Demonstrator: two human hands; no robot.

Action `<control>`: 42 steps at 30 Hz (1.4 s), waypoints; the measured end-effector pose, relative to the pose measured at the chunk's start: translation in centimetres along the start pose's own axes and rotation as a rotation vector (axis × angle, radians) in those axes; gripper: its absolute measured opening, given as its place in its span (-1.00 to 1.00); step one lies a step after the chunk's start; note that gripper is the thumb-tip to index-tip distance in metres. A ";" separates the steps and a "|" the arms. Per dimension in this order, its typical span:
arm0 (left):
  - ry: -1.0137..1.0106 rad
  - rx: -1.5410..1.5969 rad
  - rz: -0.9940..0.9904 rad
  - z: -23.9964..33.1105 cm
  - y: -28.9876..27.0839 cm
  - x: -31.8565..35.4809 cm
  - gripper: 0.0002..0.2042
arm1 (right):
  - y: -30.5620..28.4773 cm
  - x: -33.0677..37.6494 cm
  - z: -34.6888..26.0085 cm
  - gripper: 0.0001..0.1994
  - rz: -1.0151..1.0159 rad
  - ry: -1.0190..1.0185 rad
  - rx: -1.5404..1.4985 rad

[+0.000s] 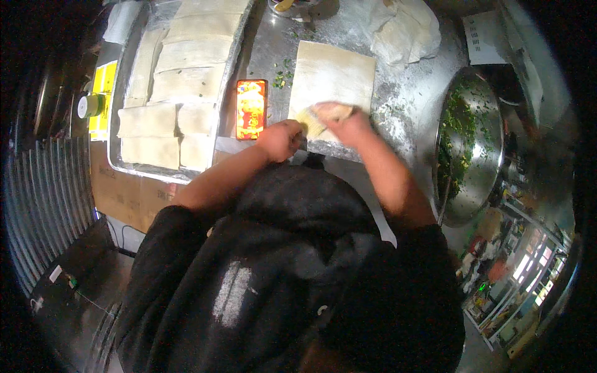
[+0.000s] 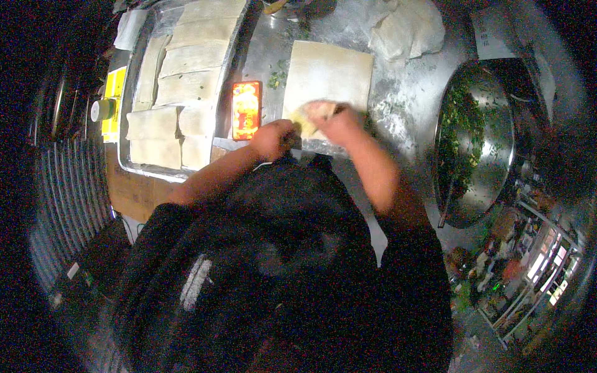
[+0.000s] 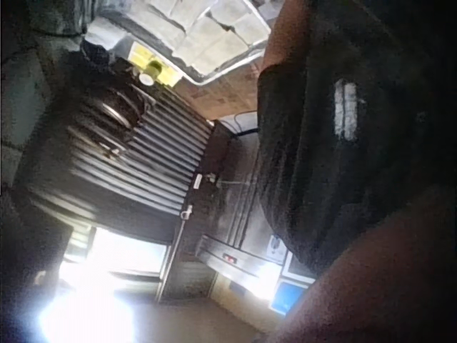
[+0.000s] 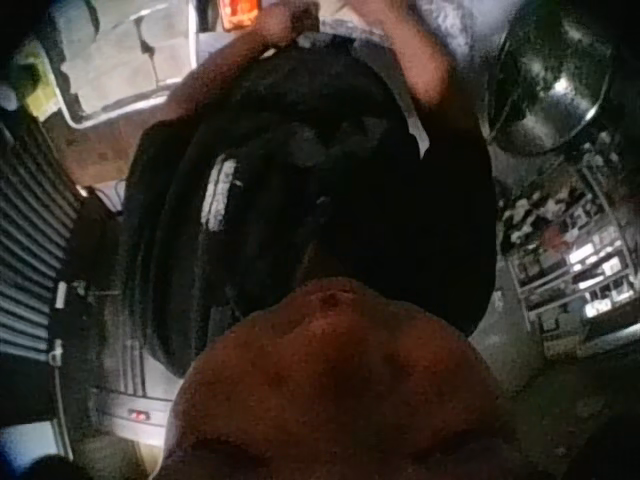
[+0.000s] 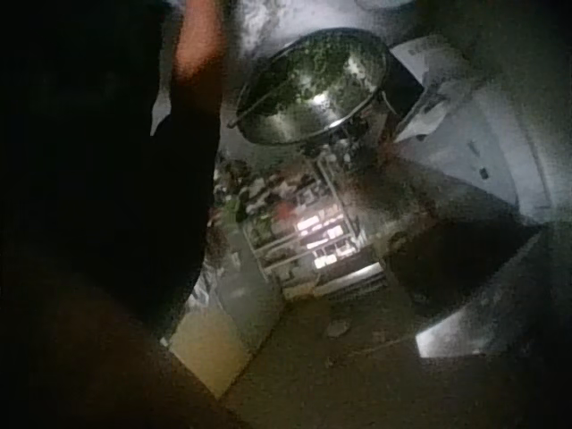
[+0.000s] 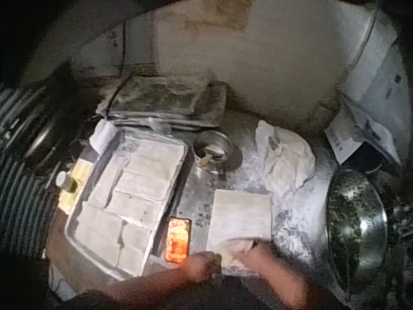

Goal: The person scoops a green vegetable filling onto a square sheet of dough, folds the dough over the filling, and places the finished wrap onto a metal tray. This process is repeated multiple times.

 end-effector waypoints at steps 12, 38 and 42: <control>-0.036 0.038 0.024 -0.6 0.0 0.4 -0.67 | -4.0 -4.2 -1.2 -0.61 0.204 0.073 -0.064; -0.217 -0.088 -0.003 -1.5 0.6 -1.1 -0.72 | -7.4 -3.5 8.3 -0.74 0.269 -0.112 -0.098; -0.270 -0.125 -0.031 -1.4 0.2 -1.4 -0.70 | -10.6 -1.7 8.0 -0.77 0.665 -0.120 -0.069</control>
Point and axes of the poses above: each hand's wrist, its own x-axis away from the middle knuckle, its own y-axis out of the palm, z = x × y, the point moved 9 cm from there along -x, towards the middle knuckle, and after that the axes turned 10 degrees about x, right-handed, at the moved point
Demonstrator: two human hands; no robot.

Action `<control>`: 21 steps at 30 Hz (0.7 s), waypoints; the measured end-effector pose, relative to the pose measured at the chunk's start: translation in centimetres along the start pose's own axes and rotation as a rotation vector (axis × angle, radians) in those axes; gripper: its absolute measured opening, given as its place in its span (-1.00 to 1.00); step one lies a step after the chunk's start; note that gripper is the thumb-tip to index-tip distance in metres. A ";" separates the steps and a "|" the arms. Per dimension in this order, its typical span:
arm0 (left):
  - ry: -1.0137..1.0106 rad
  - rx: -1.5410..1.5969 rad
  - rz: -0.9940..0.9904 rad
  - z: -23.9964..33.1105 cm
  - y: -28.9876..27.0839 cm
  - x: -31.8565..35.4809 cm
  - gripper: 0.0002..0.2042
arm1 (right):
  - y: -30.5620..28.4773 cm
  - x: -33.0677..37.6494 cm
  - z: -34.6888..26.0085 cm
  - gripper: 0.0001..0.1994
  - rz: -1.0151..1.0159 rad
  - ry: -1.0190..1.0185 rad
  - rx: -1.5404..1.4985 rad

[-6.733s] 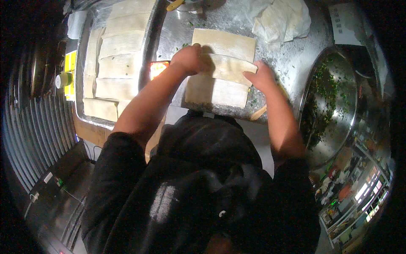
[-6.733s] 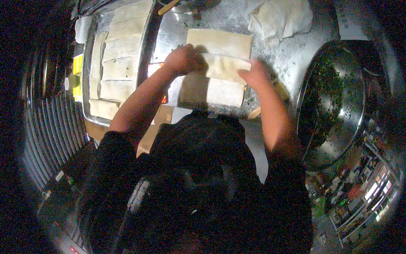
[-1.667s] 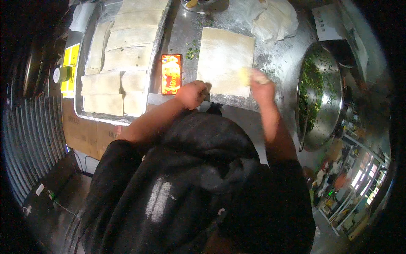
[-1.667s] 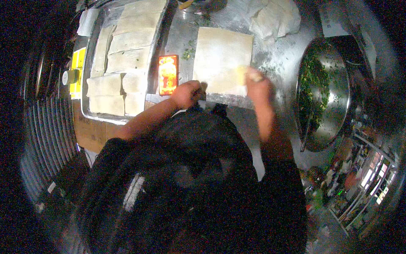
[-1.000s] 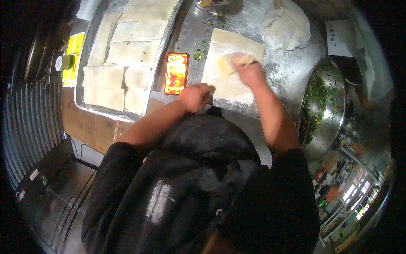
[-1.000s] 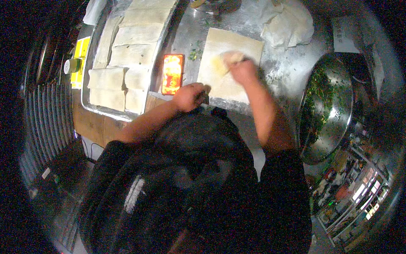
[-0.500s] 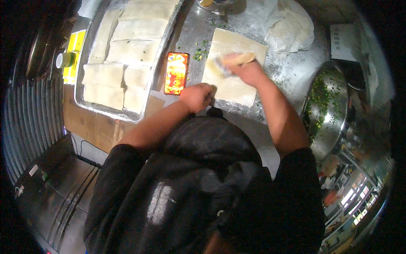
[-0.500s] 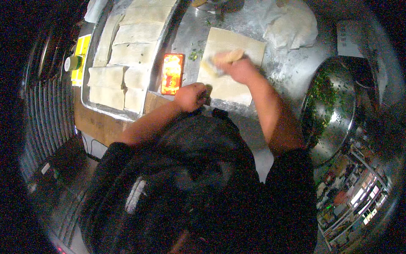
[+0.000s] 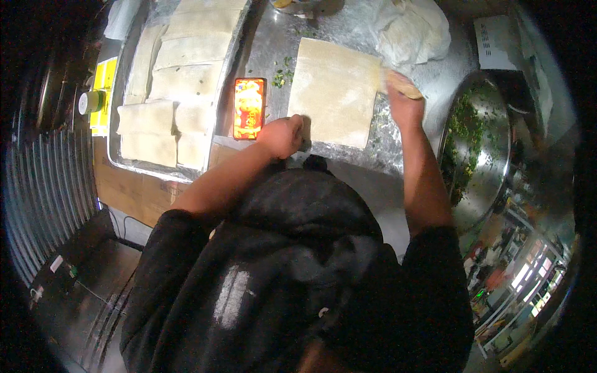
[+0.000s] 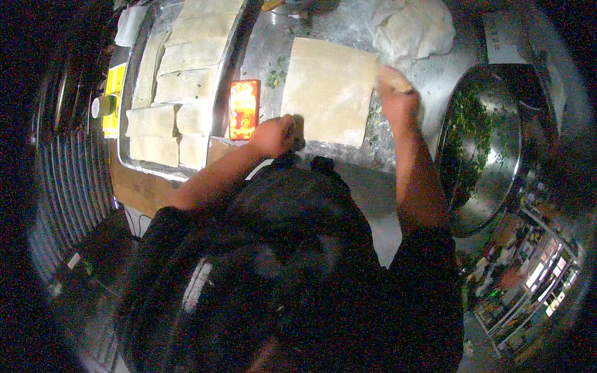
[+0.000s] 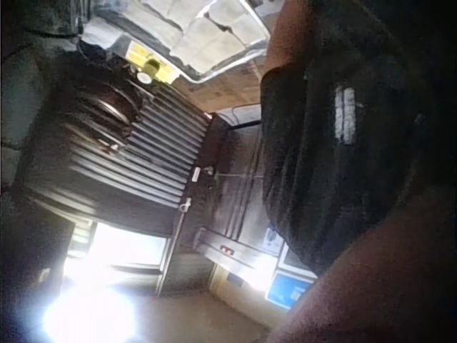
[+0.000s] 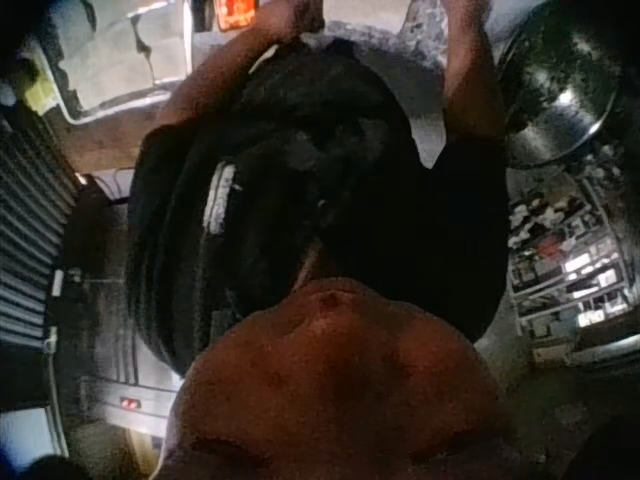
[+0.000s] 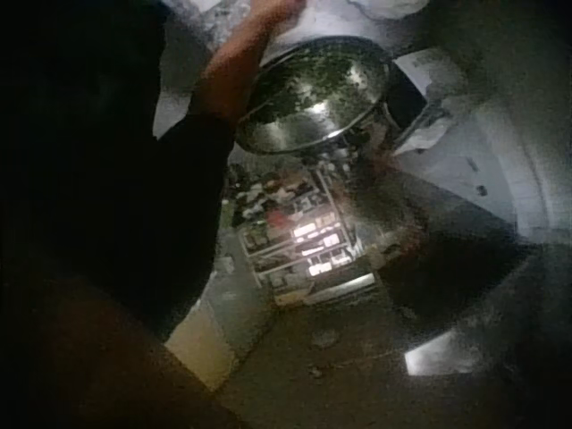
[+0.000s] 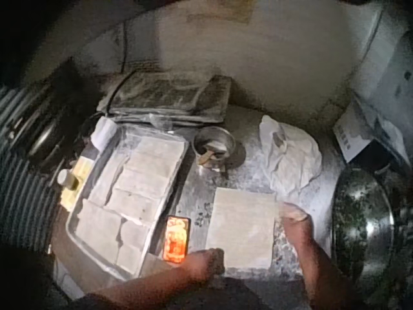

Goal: The person scoops a green vegetable filling onto a square sheet of dough, folds the dough over the filling, and places the finished wrap onto a metal tray. This process is repeated multiple times.

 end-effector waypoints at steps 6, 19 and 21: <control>-0.103 -0.088 -0.106 0.4 0.3 -0.1 -0.67 | 0.2 0.4 -1.4 -0.72 -0.072 0.141 -0.072; -0.121 -0.094 -0.109 0.6 0.1 -0.9 -0.51 | 1.2 8.8 -4.0 -0.76 -0.441 -0.004 -0.199; -0.102 -0.072 -0.156 1.3 0.1 -1.0 -0.47 | -1.4 9.7 -3.0 -0.77 -0.193 0.059 -0.074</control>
Point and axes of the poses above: each hand's wrist, its own x-axis away from the middle knuckle, its own y-axis out of the palm, z = x × y, the point moved 9 cm from there along -x, towards the middle knuckle, and after that the axes turned 10 degrees about x, right-handed, at the moved point
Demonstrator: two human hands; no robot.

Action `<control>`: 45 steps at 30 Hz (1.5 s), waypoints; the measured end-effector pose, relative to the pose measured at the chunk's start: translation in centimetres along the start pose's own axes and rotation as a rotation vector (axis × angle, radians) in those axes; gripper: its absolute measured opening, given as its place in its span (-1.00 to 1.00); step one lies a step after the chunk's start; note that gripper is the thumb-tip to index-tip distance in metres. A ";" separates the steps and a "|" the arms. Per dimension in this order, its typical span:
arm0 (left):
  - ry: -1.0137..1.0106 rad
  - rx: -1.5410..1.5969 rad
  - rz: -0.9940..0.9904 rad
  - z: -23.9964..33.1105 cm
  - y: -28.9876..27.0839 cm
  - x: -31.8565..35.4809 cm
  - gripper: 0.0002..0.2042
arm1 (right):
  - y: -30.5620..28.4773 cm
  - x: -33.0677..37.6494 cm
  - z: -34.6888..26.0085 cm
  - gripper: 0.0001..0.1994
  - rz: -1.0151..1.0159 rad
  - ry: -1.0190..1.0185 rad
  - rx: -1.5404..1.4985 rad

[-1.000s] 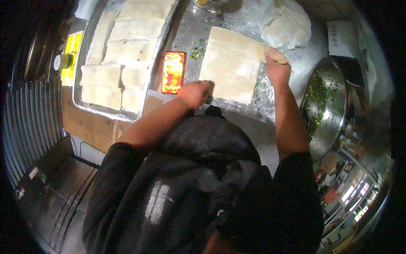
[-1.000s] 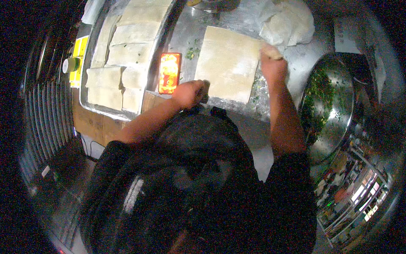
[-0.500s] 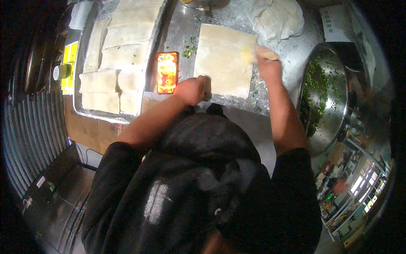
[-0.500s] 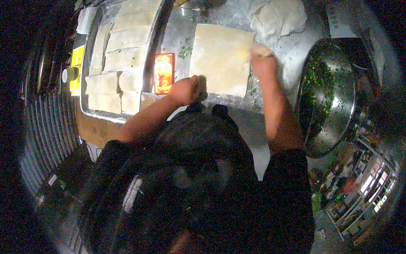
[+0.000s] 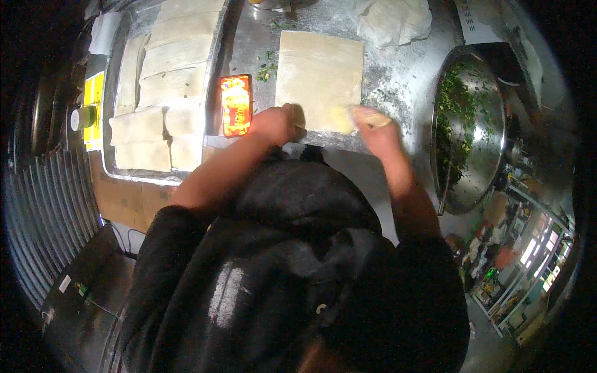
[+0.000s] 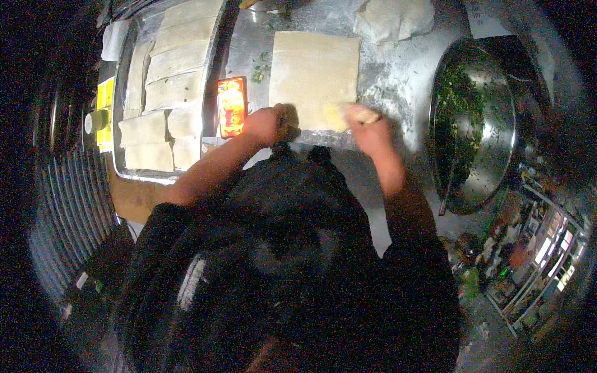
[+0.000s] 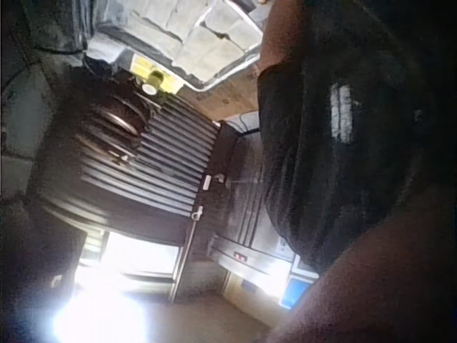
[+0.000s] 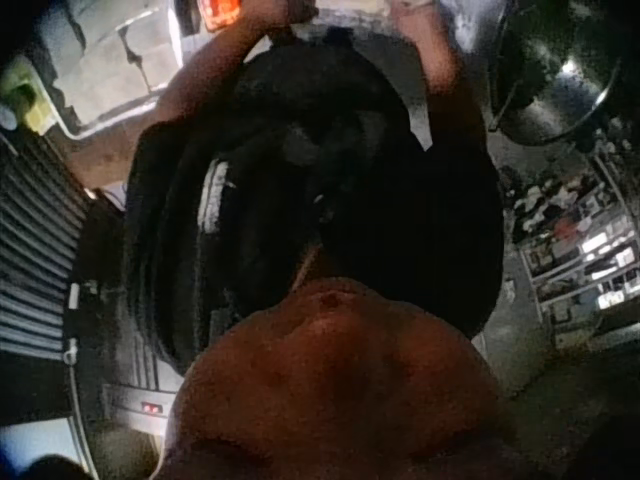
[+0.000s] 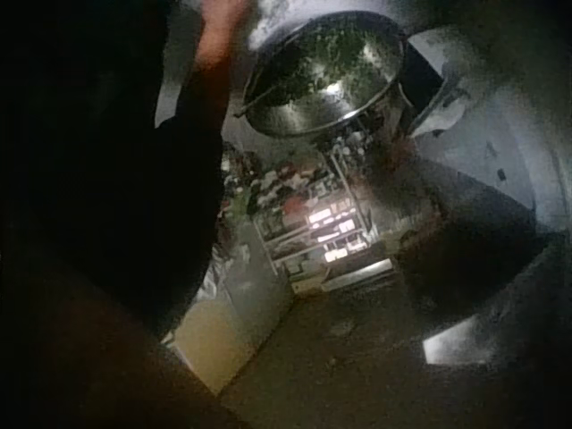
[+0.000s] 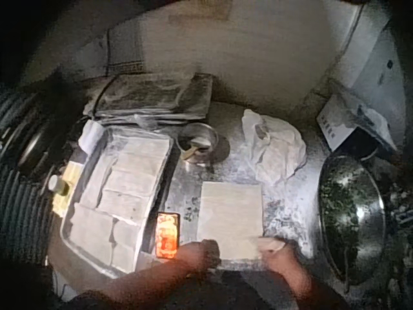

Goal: The person scoops a green vegetable filling onto a square sheet of dough, folds the dough over the filling, and places the finished wrap onto a metal tray. This process is repeated multiple times.

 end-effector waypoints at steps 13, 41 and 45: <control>0.344 -0.255 0.093 3.1 -1.3 1.2 -0.61 | -6.8 5.7 3.0 -0.69 0.412 -0.053 0.076; 0.360 -0.108 0.597 8.4 -16.2 -5.0 -0.80 | -1.1 -12.7 3.8 -0.69 -0.220 0.104 0.177; 0.331 -0.103 0.707 8.7 -19.3 -5.8 -0.76 | -3.1 -15.6 0.8 -0.67 -0.068 -0.044 0.246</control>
Point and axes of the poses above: each hand's wrist, its own x-axis away from the middle knuckle, its own y-axis out of the palm, z = x × y, the point moved 9 cm from there along -x, towards the middle knuckle, and after that the axes turned 10 degrees about x, right-handed, at the moved point
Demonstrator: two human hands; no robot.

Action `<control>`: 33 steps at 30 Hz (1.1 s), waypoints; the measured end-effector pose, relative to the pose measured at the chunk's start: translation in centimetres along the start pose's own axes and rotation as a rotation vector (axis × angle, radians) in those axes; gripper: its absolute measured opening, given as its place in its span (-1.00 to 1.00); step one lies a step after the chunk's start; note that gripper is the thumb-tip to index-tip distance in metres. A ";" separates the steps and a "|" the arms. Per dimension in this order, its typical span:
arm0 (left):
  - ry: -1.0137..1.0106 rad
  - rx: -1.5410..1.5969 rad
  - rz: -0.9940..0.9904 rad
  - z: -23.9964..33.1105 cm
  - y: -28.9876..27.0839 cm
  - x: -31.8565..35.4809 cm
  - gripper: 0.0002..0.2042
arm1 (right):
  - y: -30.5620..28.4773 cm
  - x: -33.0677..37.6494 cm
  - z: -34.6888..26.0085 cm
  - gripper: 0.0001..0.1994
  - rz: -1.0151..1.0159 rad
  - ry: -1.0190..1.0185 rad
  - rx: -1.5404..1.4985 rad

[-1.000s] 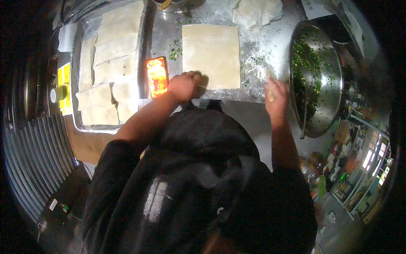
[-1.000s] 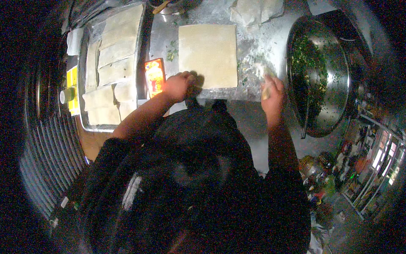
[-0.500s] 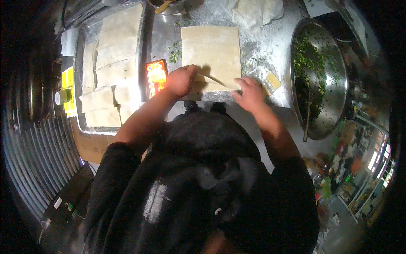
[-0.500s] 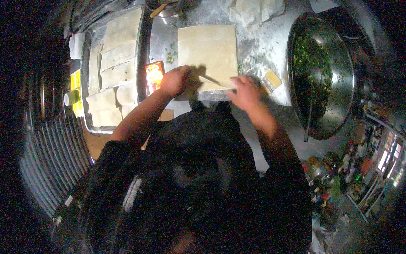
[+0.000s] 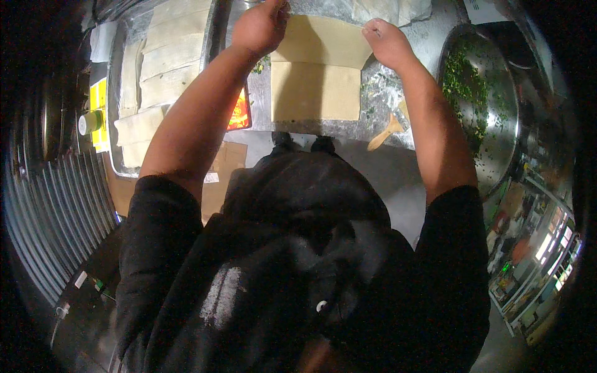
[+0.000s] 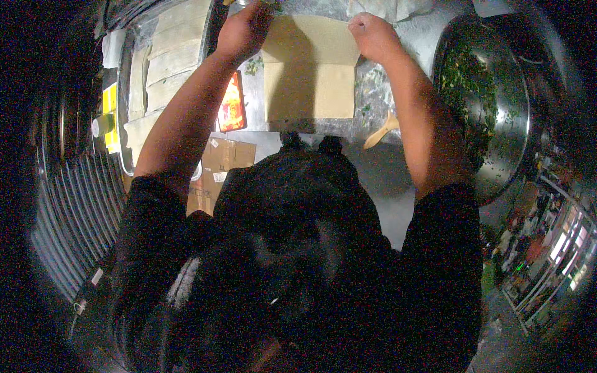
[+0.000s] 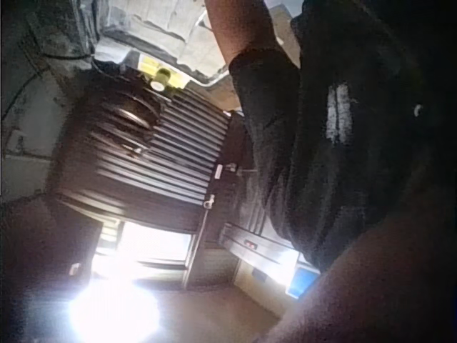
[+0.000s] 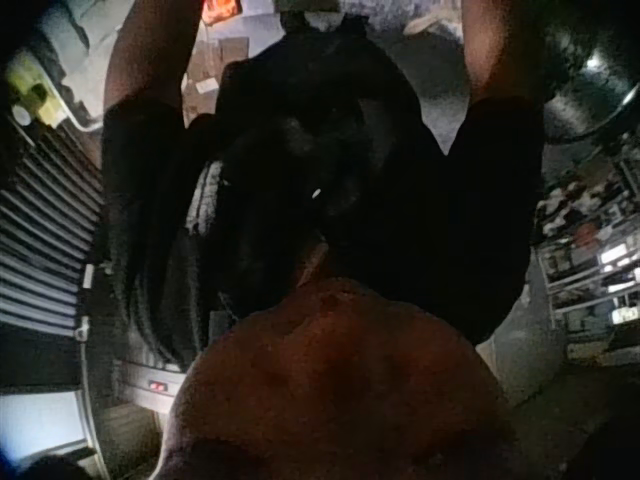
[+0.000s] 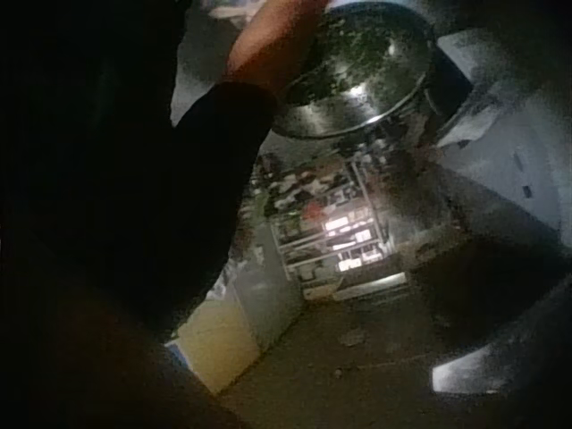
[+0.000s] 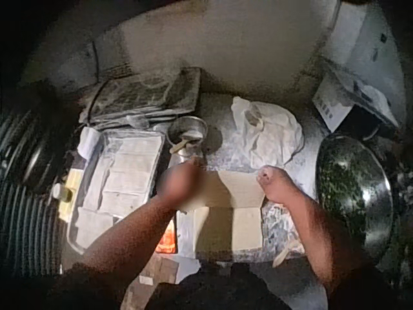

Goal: The person scoops a green vegetable filling onto a square sheet of dough, folds the dough over the filling, and places the finished wrap onto a metal tray. This process is repeated multiple times.

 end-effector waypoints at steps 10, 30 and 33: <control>-0.061 -0.141 -0.648 -2.4 6.6 8.1 -0.72 | 5.5 5.0 -0.1 -0.69 -0.317 -0.042 0.106; 0.199 0.125 0.108 4.6 -5.9 3.6 -0.84 | -8.9 6.5 -6.3 -0.77 0.361 -0.382 0.127; 0.186 0.050 -0.160 3.7 -0.6 10.2 -0.82 | -0.1 10.9 -4.5 -0.84 0.089 -0.278 0.233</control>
Point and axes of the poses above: each hand's wrist, its own x-axis away from the middle knuckle, its own y-axis out of the palm, z = x × y, the point moved 9 cm from there along -x, towards the middle knuckle, and after that the axes turned 10 degrees about x, right-handed, at the moved point
